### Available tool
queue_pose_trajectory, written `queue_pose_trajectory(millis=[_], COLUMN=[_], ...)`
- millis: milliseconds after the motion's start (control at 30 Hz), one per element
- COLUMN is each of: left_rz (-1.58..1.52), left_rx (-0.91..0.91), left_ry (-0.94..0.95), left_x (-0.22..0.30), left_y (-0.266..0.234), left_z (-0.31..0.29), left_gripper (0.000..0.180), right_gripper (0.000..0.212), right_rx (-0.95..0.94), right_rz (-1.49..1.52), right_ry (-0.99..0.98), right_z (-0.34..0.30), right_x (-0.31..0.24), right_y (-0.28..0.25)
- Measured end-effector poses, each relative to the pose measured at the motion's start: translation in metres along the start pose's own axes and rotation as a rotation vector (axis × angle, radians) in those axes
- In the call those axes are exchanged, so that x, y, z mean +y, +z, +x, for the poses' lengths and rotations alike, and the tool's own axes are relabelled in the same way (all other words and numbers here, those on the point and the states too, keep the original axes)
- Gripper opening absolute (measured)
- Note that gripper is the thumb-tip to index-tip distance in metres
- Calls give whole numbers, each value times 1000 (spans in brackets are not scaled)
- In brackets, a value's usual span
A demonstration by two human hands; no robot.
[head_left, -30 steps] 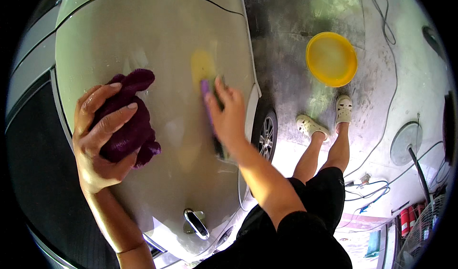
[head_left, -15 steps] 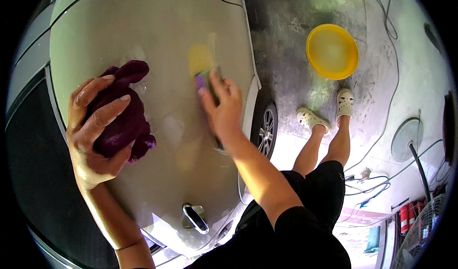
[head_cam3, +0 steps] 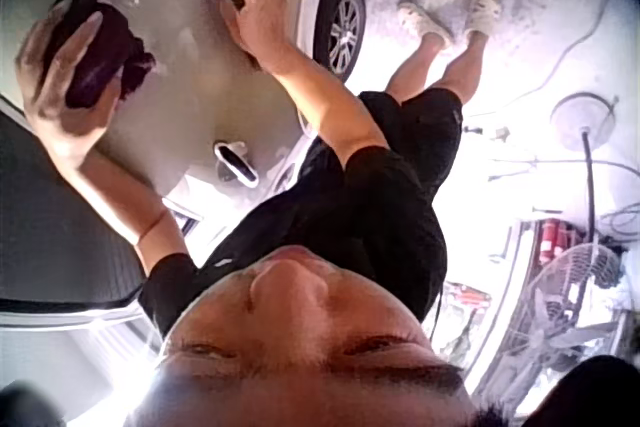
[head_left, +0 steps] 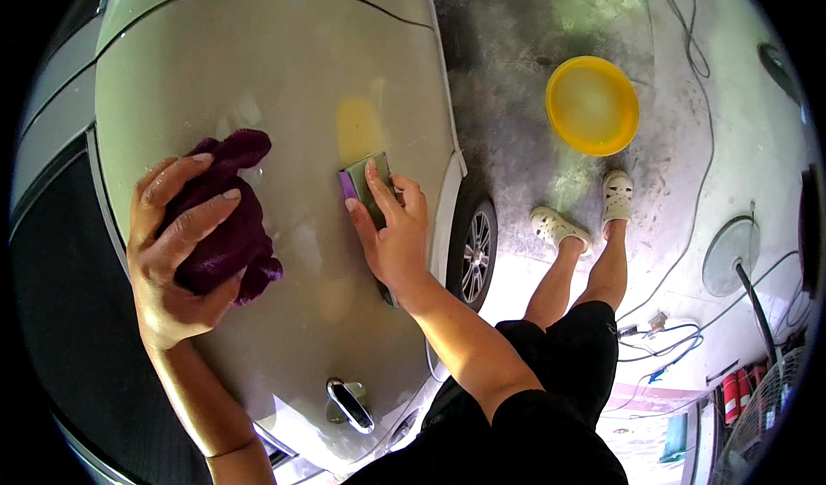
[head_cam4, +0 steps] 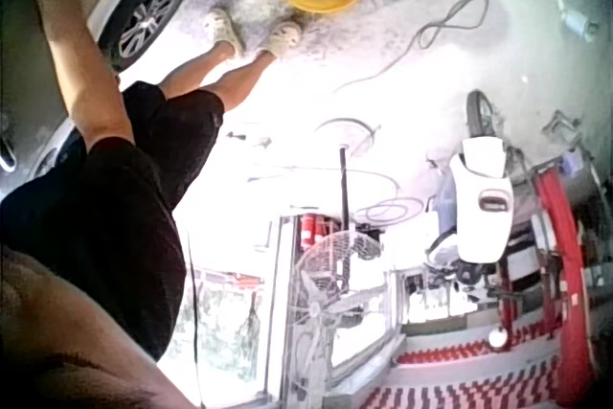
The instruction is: The person uses a sanding block to rub a specific spot on the car's side panel, then wipes the area with a purple cloth. They proceed to wipe the front hood and bumper area, occasionally dipping the cloth into a yellow bucket of water.
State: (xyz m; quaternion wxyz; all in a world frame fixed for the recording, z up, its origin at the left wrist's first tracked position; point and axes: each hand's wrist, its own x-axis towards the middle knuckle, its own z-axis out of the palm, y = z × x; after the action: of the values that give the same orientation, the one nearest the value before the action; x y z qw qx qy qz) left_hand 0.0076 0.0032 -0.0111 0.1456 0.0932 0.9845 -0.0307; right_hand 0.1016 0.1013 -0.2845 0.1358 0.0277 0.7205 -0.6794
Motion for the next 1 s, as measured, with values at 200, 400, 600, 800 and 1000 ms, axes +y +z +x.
queue_pose_trajectory(millis=[200, 400, 600, 800, 1000], left_rz=[-4, -2, 14, 5, 4], left_rx=[19, 20, 12, -2, 20], left_ry=[-4, -8, -4, -8, -18], left_x=[0, 2, 3, 3, 4], left_y=[5, 1, 0, -1, 5], left_z=[2, 3, 1, 1, 0], left_gripper=[72, 73, 74, 74, 73], right_gripper=[52, 52, 54, 52, 51], right_rx=[21, 31, -15, -76, -46], right_rz=[1, -11, 20, 47, 66], right_ry=[151, 123, 64, 222, 112], right_z=[37, 40, 8, 29, 33], right_x=[37, 38, 16, 35, 28], right_y=[11, 13, 8, 4, 3])
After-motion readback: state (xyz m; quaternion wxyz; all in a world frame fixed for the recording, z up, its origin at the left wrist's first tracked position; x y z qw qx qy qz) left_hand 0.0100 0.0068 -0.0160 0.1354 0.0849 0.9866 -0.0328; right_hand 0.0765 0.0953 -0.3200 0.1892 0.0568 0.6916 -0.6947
